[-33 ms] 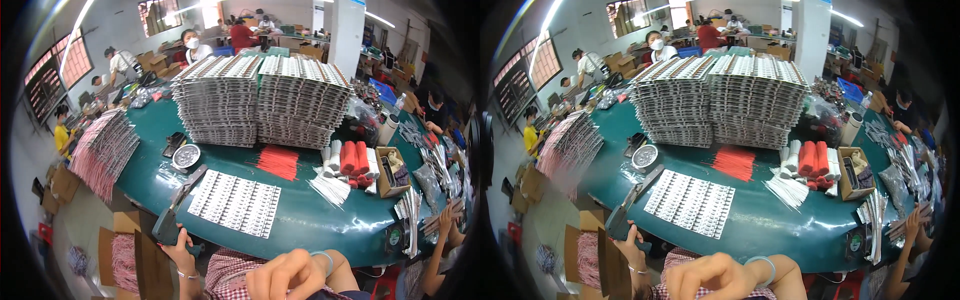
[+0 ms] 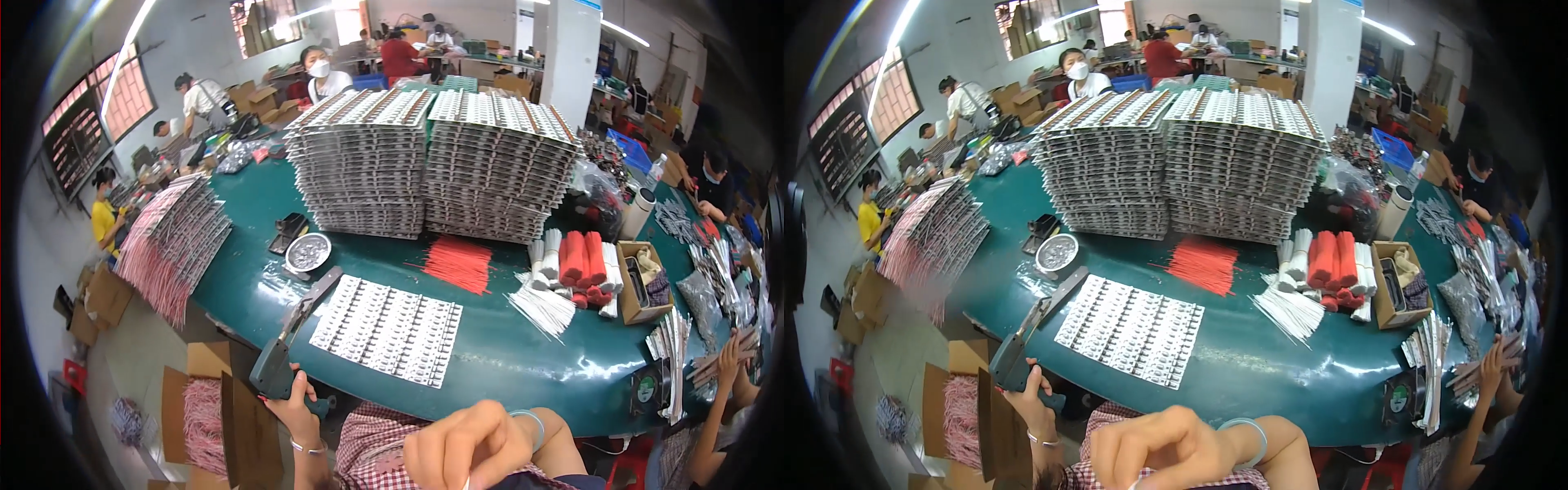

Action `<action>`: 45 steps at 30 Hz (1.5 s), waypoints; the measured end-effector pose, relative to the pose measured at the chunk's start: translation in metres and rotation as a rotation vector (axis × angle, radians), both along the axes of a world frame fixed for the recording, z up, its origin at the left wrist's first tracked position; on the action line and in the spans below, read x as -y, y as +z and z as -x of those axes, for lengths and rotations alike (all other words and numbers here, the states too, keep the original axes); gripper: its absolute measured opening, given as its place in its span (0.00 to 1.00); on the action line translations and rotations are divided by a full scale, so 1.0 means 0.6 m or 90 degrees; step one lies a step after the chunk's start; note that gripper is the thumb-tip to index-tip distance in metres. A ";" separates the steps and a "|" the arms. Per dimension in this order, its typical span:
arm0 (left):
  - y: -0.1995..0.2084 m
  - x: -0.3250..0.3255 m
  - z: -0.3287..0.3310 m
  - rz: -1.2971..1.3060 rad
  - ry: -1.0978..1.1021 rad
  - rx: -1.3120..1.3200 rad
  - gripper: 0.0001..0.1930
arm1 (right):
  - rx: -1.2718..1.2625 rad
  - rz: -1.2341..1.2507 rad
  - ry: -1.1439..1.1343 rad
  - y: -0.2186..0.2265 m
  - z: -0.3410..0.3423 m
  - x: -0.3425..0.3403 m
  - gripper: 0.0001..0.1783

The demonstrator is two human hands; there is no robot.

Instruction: The person solders wires into a circuit board panel using a handheld soldering tool, stacks the completed board onto a pile, and then inserts and solders wires into a new board.

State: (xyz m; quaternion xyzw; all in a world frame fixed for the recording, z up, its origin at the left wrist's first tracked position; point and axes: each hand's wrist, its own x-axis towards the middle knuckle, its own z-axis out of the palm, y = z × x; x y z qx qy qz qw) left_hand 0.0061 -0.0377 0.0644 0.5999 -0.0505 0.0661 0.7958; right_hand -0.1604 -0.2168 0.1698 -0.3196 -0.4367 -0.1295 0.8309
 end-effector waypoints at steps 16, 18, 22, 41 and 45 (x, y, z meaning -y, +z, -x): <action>0.020 -0.082 0.034 0.010 0.155 0.002 0.09 | -0.227 0.105 0.362 0.043 -0.036 -0.090 0.08; 0.011 -0.098 0.033 -0.003 0.176 -0.066 0.10 | -0.302 0.044 0.361 0.071 -0.054 -0.101 0.12; 0.000 -0.135 0.044 0.017 0.201 -0.024 0.11 | -0.302 0.141 0.470 0.082 -0.078 -0.149 0.12; -0.013 -0.231 0.215 0.002 0.554 -0.013 0.08 | -0.080 0.228 1.196 0.069 -0.030 -0.277 0.18; -0.012 -0.234 0.210 0.004 0.540 -0.012 0.09 | -0.148 0.386 1.263 0.100 -0.072 -0.260 0.18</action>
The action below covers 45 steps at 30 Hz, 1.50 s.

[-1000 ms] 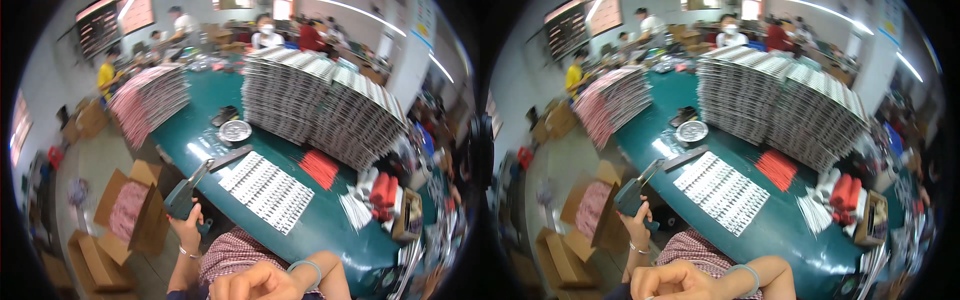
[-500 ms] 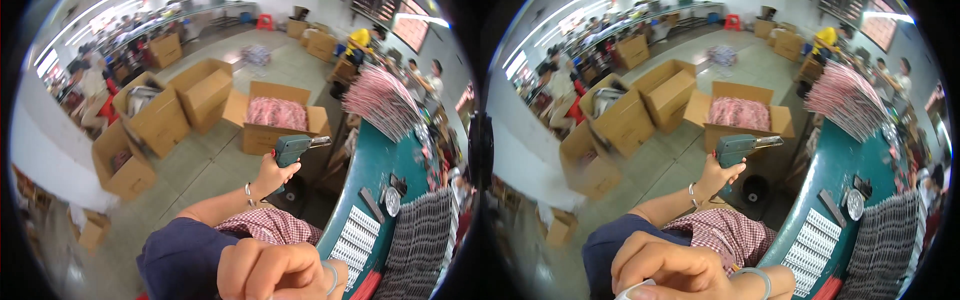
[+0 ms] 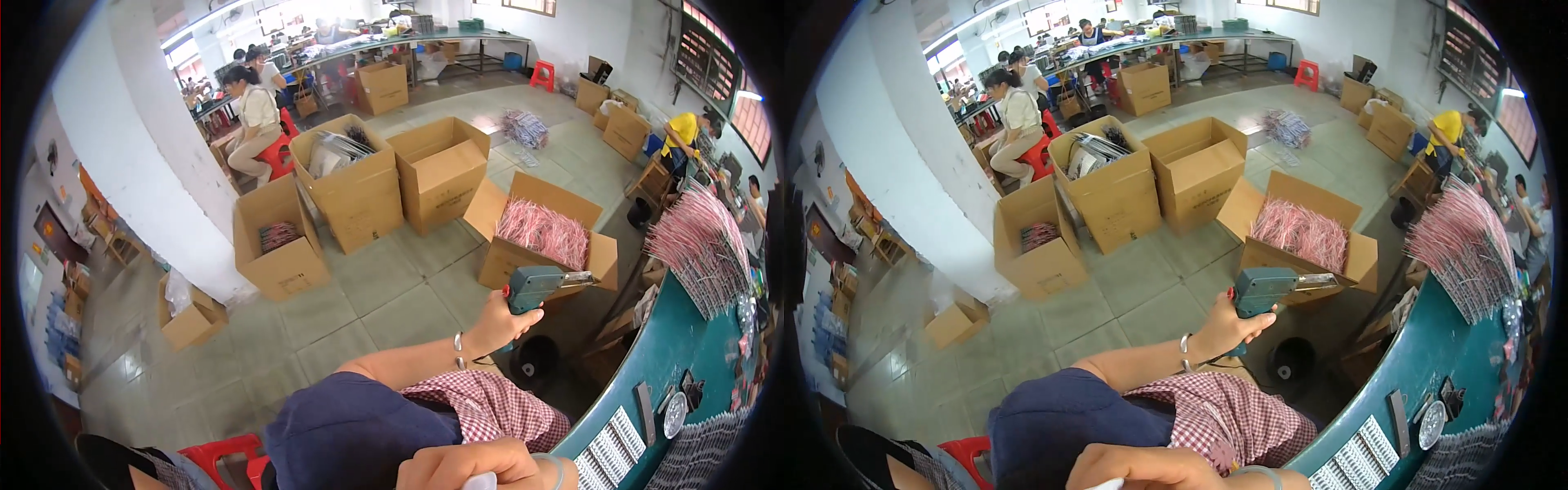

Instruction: The person solders wires into a circuit board panel using a handheld soldering tool, stacks the completed board onto a pile, and then inserts and solders wires into a new board.

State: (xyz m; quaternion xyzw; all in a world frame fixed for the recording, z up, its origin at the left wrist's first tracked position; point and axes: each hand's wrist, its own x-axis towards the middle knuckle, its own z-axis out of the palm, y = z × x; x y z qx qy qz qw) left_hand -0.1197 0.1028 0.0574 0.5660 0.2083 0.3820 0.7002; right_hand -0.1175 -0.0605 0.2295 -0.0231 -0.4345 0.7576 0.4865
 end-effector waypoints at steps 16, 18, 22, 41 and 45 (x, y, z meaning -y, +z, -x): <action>-0.008 -0.009 -0.023 -0.003 -0.020 -0.004 0.08 | -0.034 -0.023 -0.085 0.000 -0.002 -0.043 0.07; -0.009 -0.003 -0.023 -0.006 -0.010 -0.009 0.08 | -0.024 0.000 -0.073 0.000 -0.007 -0.032 0.07; -0.016 0.002 -0.041 0.007 -0.022 0.003 0.08 | -0.186 -0.050 -0.161 -0.045 0.024 -0.027 0.07; 0.046 0.101 -0.159 0.051 -0.268 0.013 0.10 | 0.124 -0.200 -0.935 -0.091 -0.017 0.216 0.12; 0.052 0.155 -0.211 0.030 -0.408 -0.002 0.11 | 0.194 -0.227 -1.078 -0.094 0.028 0.245 0.12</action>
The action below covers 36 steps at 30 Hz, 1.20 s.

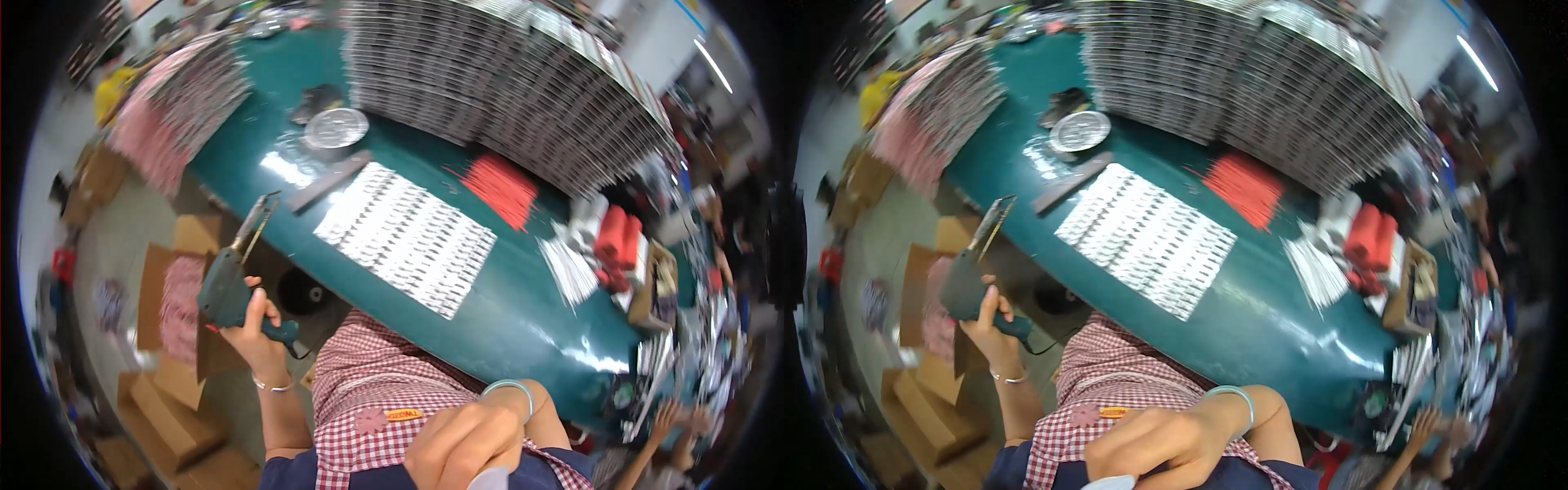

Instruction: The person solders wires into a circuit board panel using a handheld soldering tool, stacks the completed board onto a pile, and then inserts and solders wires into a new board.

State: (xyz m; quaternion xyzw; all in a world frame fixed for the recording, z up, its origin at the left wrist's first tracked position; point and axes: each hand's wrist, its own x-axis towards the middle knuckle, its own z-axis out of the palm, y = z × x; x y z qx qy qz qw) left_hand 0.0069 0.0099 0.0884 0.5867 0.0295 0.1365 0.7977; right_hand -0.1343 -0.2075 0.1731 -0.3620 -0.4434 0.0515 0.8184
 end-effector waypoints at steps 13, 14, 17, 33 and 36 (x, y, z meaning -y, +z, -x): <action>-0.037 0.145 -0.056 0.000 -0.281 -0.017 0.16 | -0.018 -0.073 -0.284 -0.030 0.081 0.022 0.15; -0.041 0.149 -0.057 0.007 -0.288 -0.017 0.16 | -0.026 -0.076 -0.298 -0.030 0.084 0.025 0.15; -0.067 0.160 -0.071 0.011 -0.317 -0.069 0.16 | -0.030 -0.065 -0.286 -0.027 0.070 0.051 0.16; -0.183 0.119 -0.144 0.190 -0.386 -0.177 0.17 | -0.167 0.995 -0.807 -0.290 0.008 0.132 0.40; -0.177 0.131 -0.147 0.126 -0.338 -0.170 0.18 | -0.187 0.983 -0.800 -0.286 0.016 0.115 0.42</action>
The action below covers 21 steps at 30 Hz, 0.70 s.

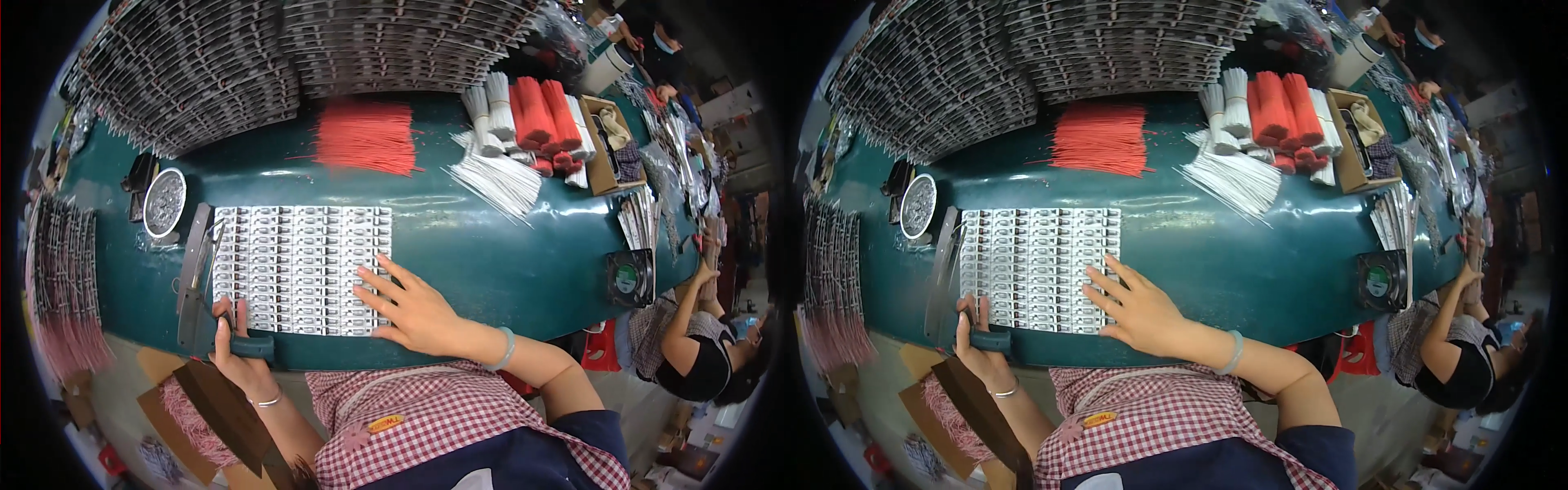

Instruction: The person solders wires into a circuit board panel using a handheld soldering tool, stacks the completed board onto a pile, and then inserts and solders wires into a new board.

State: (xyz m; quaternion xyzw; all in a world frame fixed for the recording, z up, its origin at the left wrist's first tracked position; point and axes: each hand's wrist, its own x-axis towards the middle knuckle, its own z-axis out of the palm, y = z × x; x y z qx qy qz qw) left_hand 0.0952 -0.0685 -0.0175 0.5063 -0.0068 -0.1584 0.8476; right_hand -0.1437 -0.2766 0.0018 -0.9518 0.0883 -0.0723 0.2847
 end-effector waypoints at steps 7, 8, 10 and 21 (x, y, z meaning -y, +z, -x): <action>0.006 0.009 -0.015 -0.022 0.022 0.035 0.17 | 0.003 -0.039 -0.006 0.005 -0.010 -0.011 0.45; 0.000 0.003 -0.020 -0.011 0.019 0.028 0.17 | 0.003 -0.039 -0.005 0.005 -0.010 -0.008 0.45; -0.005 -0.004 -0.025 -0.002 0.016 0.019 0.17 | -0.003 -0.029 0.004 0.008 -0.010 -0.010 0.43; 0.011 0.001 -0.004 -0.045 0.072 0.027 0.21 | 0.351 0.168 -0.213 -0.006 -0.193 0.273 0.14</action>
